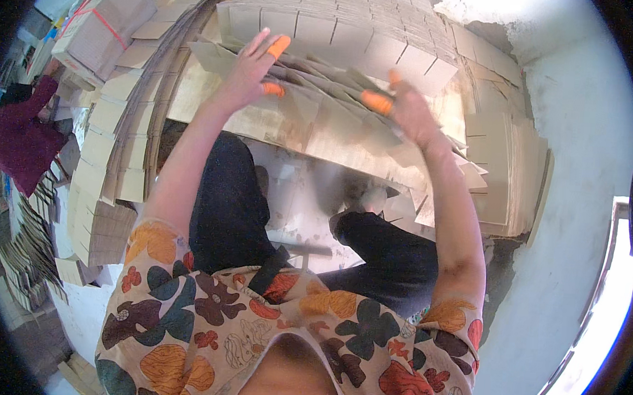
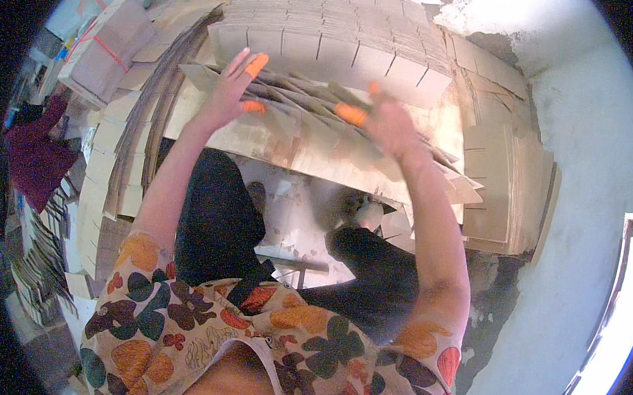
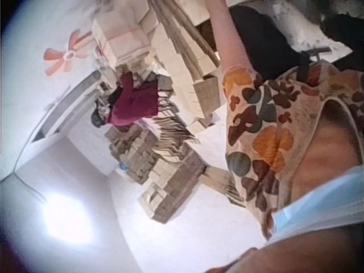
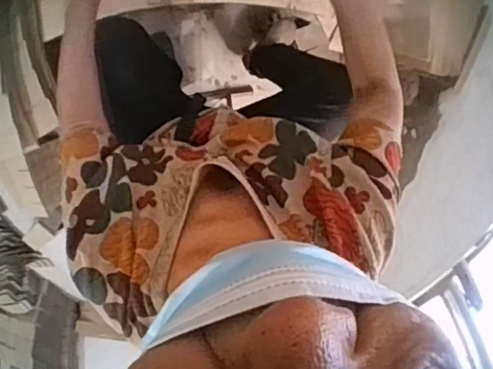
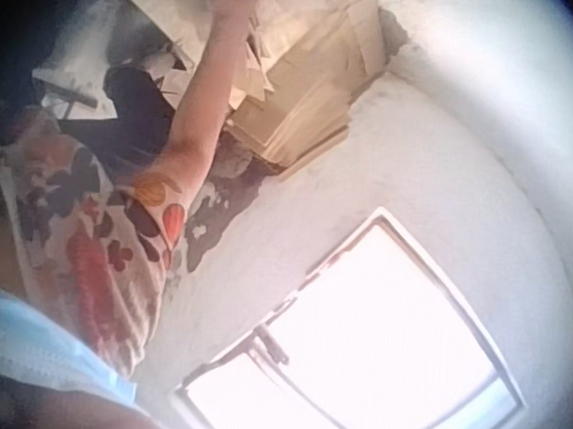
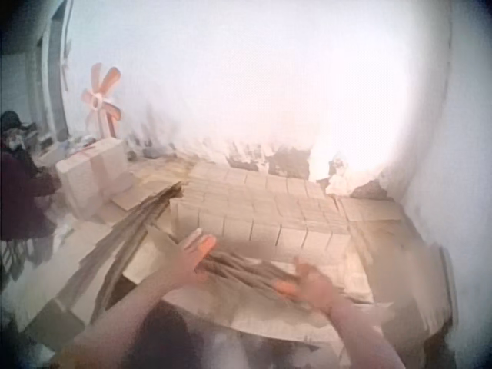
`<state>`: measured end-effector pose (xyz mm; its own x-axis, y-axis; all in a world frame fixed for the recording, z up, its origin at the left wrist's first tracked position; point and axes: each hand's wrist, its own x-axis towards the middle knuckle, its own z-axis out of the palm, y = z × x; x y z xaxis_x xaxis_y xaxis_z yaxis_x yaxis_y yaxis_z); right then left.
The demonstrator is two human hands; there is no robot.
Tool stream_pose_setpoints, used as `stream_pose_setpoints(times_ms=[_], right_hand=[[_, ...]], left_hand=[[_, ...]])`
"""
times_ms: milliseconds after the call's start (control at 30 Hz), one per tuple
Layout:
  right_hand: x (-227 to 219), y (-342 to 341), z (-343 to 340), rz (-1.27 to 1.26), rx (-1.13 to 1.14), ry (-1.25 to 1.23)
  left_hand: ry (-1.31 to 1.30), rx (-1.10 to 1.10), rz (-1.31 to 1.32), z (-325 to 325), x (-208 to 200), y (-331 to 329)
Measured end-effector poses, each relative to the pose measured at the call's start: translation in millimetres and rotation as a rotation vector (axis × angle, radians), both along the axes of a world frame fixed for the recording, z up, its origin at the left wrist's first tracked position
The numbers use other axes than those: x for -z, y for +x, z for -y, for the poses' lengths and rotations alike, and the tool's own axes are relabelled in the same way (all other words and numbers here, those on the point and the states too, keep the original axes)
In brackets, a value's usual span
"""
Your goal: The person sits on the floor and repeatedly inserts pre-cut cardboard dividers into a larger cardboard structure. They pick up individual dividers, align them, and slide them into place, then stack the completed units.
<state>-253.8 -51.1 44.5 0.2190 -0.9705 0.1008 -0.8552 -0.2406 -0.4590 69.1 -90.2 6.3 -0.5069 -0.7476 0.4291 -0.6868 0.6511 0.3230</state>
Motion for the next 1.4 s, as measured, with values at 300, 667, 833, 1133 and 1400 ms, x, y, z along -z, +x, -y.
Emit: stream_pose_setpoints(times_ms=[300,667,833,1133,1400], right_hand=[[42.6,18.2,-25.7,-0.367,-0.030,-0.098],[-23.6,22.0,-93.8,-0.481,-0.088,-0.697],[-64.4,4.4,-132.4,-0.559,0.087,-0.721],[-46.6,-47.7,-197.3,-0.527,0.317,-0.573],[-36.9,-118.9,-259.8,-0.452,0.540,-0.514]], left_hand=[[0.510,0.213,-0.135,51.1,19.6,-3.7],[-0.098,0.140,0.203,-78.7,-72.3,26.2],[-0.529,-0.361,0.240,-109.6,-70.3,144.5],[-0.058,-0.897,0.556,-79.6,-2.8,285.3],[-0.269,-0.554,0.199,-80.6,9.6,178.9]])
